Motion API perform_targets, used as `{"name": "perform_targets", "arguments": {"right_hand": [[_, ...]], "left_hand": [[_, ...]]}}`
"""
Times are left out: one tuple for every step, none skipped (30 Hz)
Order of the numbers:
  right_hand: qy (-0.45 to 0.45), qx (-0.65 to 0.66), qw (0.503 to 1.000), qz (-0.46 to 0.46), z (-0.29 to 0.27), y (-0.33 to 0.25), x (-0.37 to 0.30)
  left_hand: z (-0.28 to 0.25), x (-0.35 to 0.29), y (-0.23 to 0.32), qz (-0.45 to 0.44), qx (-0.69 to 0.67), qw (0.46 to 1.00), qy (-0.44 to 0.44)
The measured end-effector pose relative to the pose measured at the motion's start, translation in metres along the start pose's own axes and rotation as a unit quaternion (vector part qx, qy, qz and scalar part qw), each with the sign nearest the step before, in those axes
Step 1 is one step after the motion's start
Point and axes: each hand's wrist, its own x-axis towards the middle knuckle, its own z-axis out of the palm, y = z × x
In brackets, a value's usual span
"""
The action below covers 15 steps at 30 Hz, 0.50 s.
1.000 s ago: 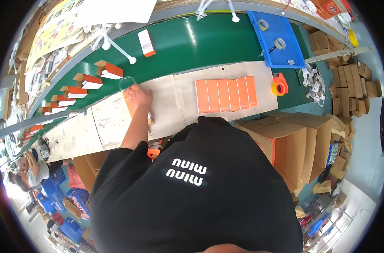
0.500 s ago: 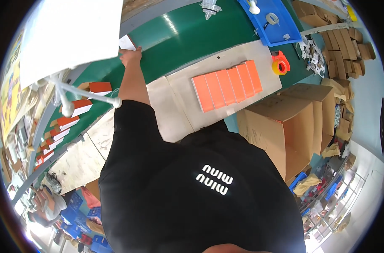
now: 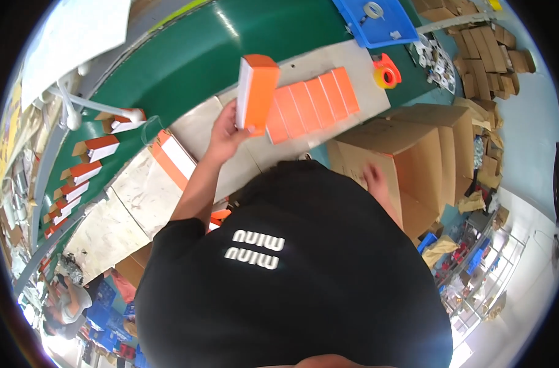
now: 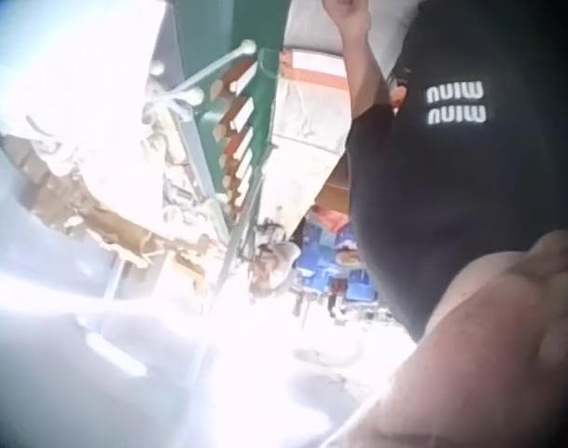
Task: The person packs small orange product boxes into a larger cardboard shipping carton by hand.
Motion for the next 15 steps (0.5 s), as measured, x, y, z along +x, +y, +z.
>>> {"name": "perform_targets", "arguments": {"right_hand": [[-0.035,0.118,0.989,-0.088,0.01,-0.084,0.001],[-0.116,0.225,0.966,-0.054,0.015,-0.16,-0.007],[-0.213,0.337,0.914,-0.072,0.018,-0.188,-0.002],[-0.263,0.393,0.88,-0.054,0.023,-0.223,-0.008],[-0.312,0.444,0.839,-0.037,0.027,-0.252,-0.016],[-0.349,0.417,0.838,-0.046,0.029,-0.264,-0.018],[-0.388,0.388,0.834,-0.056,0.033,-0.272,-0.018],[-0.39,0.326,0.855,-0.101,0.038,-0.272,-0.018],[-0.395,0.322,0.854,-0.105,0.038,-0.272,-0.02],[-0.406,0.324,0.847,-0.116,0.04,-0.272,-0.024],[-0.417,0.326,0.839,-0.126,0.041,-0.272,-0.028],[-0.428,0.32,0.835,-0.13,0.043,-0.271,-0.033],[-0.443,0.38,0.801,-0.133,0.047,-0.272,-0.036],[-0.459,0.436,0.763,-0.131,0.048,-0.271,-0.041],[-0.422,0.404,0.799,-0.145,0.05,-0.272,-0.047]], "left_hand": [[0.024,-0.021,0.006,0.027,-0.014,0.999,-0.023],[0.047,-0.036,0.02,-0.025,-0.042,0.998,-0.042],[0.068,-0.043,0.029,-0.042,-0.016,0.997,-0.059],[0.083,-0.049,0.035,-0.056,0.013,0.996,-0.07],[0.093,-0.052,0.039,-0.053,0.069,0.991,-0.098],[0.1,-0.054,0.047,-0.051,0.067,0.992,-0.099],[0.104,-0.054,0.057,-0.042,0.128,0.983,-0.128],[0.107,-0.055,0.062,-0.032,0.188,0.969,-0.155],[0.106,-0.058,0.064,-0.029,0.19,0.97,-0.148],[0.104,-0.06,0.065,-0.018,0.194,0.971,-0.139],[0.102,-0.063,0.065,-0.007,0.199,0.972,-0.128],[0.101,-0.071,0.058,-0.003,0.203,0.972,-0.115],[0.099,-0.081,0.049,0.014,0.141,0.987,-0.071],[0.096,-0.091,0.041,0.036,0.078,0.996,-0.024],[0.09,-0.091,0.05,0.05,0.188,0.979,-0.057]]}}
